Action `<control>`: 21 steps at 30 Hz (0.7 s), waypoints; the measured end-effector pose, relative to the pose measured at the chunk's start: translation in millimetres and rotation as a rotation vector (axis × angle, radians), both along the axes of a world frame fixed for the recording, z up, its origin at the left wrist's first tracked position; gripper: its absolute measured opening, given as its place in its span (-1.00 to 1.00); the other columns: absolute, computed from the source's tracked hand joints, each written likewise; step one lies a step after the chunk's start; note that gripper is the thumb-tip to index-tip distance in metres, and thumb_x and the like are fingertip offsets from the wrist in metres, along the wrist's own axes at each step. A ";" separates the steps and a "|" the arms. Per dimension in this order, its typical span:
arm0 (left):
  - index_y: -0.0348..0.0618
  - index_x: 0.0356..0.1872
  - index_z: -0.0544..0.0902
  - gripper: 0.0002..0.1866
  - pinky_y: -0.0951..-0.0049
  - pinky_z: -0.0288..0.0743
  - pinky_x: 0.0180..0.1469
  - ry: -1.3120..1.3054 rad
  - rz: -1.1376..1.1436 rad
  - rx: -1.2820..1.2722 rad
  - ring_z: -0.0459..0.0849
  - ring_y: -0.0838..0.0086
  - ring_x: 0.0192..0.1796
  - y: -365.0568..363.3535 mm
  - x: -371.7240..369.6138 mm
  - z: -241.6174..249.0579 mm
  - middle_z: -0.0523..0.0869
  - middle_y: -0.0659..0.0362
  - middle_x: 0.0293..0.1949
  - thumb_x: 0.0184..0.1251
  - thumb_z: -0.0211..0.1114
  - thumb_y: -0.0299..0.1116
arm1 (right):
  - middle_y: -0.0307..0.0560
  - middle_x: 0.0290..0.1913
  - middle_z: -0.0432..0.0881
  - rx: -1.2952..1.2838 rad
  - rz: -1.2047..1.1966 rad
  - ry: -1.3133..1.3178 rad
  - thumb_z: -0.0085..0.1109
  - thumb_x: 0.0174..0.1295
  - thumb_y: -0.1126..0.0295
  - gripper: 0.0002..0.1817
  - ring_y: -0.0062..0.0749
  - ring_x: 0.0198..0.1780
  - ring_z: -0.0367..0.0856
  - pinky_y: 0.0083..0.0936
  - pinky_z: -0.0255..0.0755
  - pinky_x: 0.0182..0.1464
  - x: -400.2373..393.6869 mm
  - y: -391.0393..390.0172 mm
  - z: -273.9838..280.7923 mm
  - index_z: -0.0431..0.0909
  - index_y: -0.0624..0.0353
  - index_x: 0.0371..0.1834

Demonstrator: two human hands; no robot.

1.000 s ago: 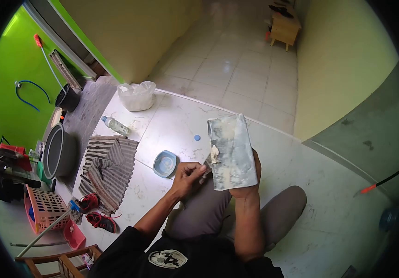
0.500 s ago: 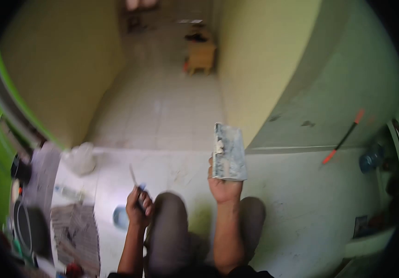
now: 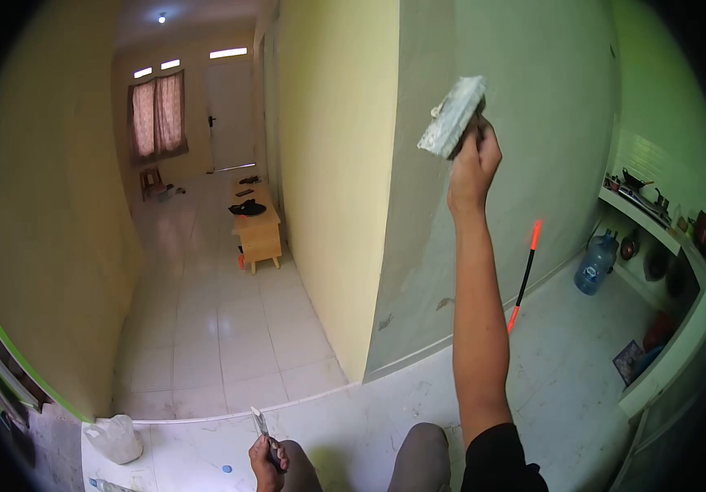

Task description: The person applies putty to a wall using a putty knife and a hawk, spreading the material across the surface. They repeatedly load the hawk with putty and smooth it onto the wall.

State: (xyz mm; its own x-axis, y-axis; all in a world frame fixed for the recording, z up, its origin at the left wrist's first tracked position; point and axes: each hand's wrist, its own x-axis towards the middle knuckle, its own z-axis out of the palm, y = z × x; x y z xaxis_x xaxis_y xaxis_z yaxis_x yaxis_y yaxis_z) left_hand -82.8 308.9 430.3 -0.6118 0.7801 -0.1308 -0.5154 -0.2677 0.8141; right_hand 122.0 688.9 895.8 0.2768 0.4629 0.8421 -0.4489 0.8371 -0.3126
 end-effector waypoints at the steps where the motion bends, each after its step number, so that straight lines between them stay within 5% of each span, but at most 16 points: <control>1: -0.11 -0.38 0.44 -0.61 0.49 0.20 -0.74 -0.008 0.012 -0.020 0.35 0.47 -0.76 -4.1 -0.5 2.7 0.47 0.13 -0.63 0.63 0.04 -0.06 | -0.07 -0.12 0.73 -0.004 0.002 0.013 0.04 0.61 0.26 -0.65 -0.52 -0.13 0.68 -0.56 0.56 -0.06 -0.3 14.4 13.1 0.51 0.42 0.09; 2: 0.01 -0.48 0.52 -0.60 0.63 0.13 -0.67 0.017 0.063 -0.206 0.28 0.66 -0.66 -9.3 6.7 23.8 0.36 0.38 -0.62 0.61 0.09 -0.06 | -0.06 -0.13 0.74 -0.010 -0.058 -0.024 0.05 0.60 0.26 -0.65 -0.53 -0.13 0.68 -0.56 0.56 -0.06 0.1 28.0 22.1 0.52 0.42 0.09; 5: 0.03 -0.52 0.47 -0.57 0.62 0.11 -0.66 0.061 0.194 -0.239 0.26 0.67 -0.67 -21.0 6.2 11.3 0.33 0.37 -0.65 0.62 0.08 -0.03 | -0.04 -0.18 0.76 -0.048 -0.148 -0.084 0.08 0.58 0.26 -0.66 -0.49 -0.19 0.70 -0.51 0.56 -0.10 0.5 56.8 42.2 0.55 0.41 0.05; 10: -0.01 -0.50 0.48 -0.64 0.55 0.17 -0.64 -0.116 0.231 -0.179 0.32 0.65 -0.61 -47.2 0.2 15.7 0.38 0.36 -0.58 0.57 0.21 -0.17 | 0.14 -0.35 0.76 -0.068 -0.734 -0.223 0.23 0.44 0.19 -0.67 -0.01 -0.28 0.78 -0.18 0.59 -0.19 -7.8 90.1 70.2 0.61 0.30 -0.06; 13: -0.05 -0.48 0.48 -0.67 0.56 0.18 -0.64 0.712 0.347 -0.279 0.30 0.65 -0.61 -54.6 -3.9 3.0 0.36 0.37 -0.58 0.58 0.19 -0.24 | 0.32 -0.22 0.71 0.071 -0.914 -0.316 0.19 0.44 0.26 -0.64 0.23 -0.17 0.72 -0.04 0.56 -0.10 -35.9 94.3 80.3 0.49 0.43 -0.02; 14: -0.09 -0.46 0.49 -0.70 0.56 0.19 -0.64 0.711 0.360 -0.279 0.29 0.62 -0.61 -56.3 -8.7 -6.0 0.38 0.35 -0.58 0.58 0.17 -0.32 | 0.41 -0.12 0.66 0.125 -0.932 -0.339 0.17 0.42 0.31 -0.63 0.32 -0.10 0.68 0.02 0.53 -0.07 -46.6 94.0 81.4 0.44 0.48 0.00; 18: 0.02 -0.49 0.47 -0.65 0.57 0.13 -0.66 -0.040 0.305 -0.240 0.27 0.61 -0.66 -52.2 -3.2 27.7 0.38 0.35 -0.62 0.61 0.13 -0.18 | 0.41 -0.18 0.63 0.198 -0.762 -0.448 0.17 0.41 0.33 -0.70 0.36 -0.16 0.65 0.08 0.52 -0.13 -69.5 62.6 71.1 0.45 0.40 -0.05; 21: 0.09 -0.50 0.45 -0.63 0.62 0.09 -0.66 0.008 0.270 -0.224 0.25 0.64 -0.69 -37.2 -11.8 11.8 0.35 0.39 -0.64 0.62 0.09 -0.11 | 0.36 -0.19 0.65 0.318 -0.519 -0.553 0.18 0.41 0.31 -0.71 0.33 -0.20 0.67 0.04 0.55 -0.18 -89.6 22.6 31.7 0.49 0.39 -0.07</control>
State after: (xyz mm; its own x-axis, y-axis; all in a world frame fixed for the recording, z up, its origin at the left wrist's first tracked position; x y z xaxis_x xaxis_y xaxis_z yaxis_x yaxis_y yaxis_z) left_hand -94.6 271.7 442.0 -0.7940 0.5424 -0.2746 -0.4435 -0.2079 0.8718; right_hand 32.4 711.5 927.4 -0.1038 0.1063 0.9889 0.1690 0.9817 -0.0878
